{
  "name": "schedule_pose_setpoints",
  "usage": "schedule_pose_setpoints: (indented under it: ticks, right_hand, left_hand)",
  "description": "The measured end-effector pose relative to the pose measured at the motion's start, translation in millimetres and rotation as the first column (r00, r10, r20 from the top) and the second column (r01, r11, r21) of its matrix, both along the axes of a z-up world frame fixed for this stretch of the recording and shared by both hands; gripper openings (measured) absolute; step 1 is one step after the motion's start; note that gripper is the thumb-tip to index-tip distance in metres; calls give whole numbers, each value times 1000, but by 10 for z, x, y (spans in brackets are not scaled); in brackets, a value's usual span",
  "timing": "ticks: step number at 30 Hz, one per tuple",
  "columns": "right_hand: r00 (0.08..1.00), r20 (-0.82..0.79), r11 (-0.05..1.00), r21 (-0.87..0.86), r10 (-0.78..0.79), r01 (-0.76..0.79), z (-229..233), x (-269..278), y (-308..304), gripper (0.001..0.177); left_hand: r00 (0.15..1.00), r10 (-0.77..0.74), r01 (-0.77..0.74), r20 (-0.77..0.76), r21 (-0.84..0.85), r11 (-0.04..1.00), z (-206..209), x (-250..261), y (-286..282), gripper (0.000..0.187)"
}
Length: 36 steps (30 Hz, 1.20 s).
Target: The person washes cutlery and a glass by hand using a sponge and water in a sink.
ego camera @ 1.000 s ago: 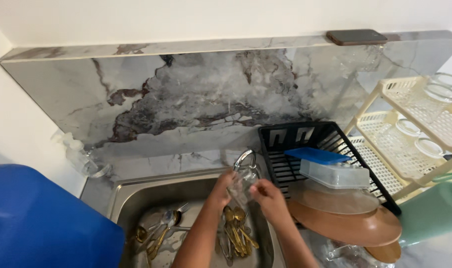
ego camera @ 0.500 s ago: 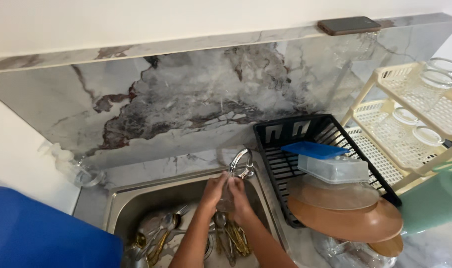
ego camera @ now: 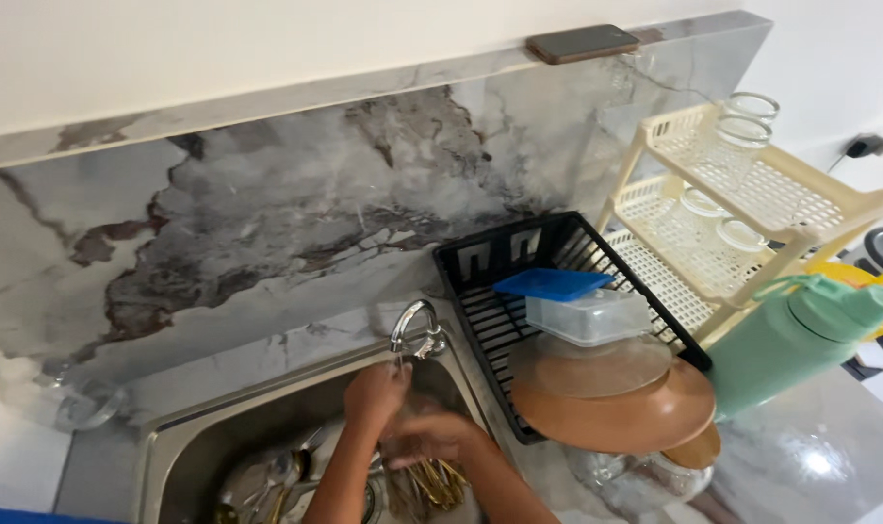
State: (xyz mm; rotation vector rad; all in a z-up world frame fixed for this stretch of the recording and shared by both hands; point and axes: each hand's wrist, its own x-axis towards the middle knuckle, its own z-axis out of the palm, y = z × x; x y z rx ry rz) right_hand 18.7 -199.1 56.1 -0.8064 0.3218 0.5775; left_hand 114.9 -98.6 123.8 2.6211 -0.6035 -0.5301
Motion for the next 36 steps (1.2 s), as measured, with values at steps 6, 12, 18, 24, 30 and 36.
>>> schedule_pose_setpoints:
  ticks: [6, 12, 18, 24, 30, 36]
  right_hand:
    - [974, 141, 931, -298, -175, 210, 521, -92, 246, 35]
    - [981, -70, 973, 133, -181, 189, 29, -103, 213, 47]
    - [954, 88, 775, -564, -288, 286, 791, -225, 449, 82]
    - [970, 32, 917, 335, -241, 217, -124, -181, 192, 35]
    - [893, 304, 778, -447, -331, 441, 319, -180, 316, 34]
    - [958, 22, 923, 274, -287, 271, -160, -292, 145, 39]
  left_hand:
    - [998, -42, 48, 38, -204, 978, -340, 17, 18, 58]
    - [945, 132, -301, -301, -635, 711, -434, 154, 149, 47]
    - [985, -60, 112, 164, -329, 938, -423, 12, 128, 62]
    - [910, 102, -365, -403, -658, 659, -321, -58, 269, 46]
    - [993, -69, 107, 92, -523, 846, -611, -105, 125, 59]
    - [963, 24, -232, -268, -781, 580, -450, -134, 201, 60]
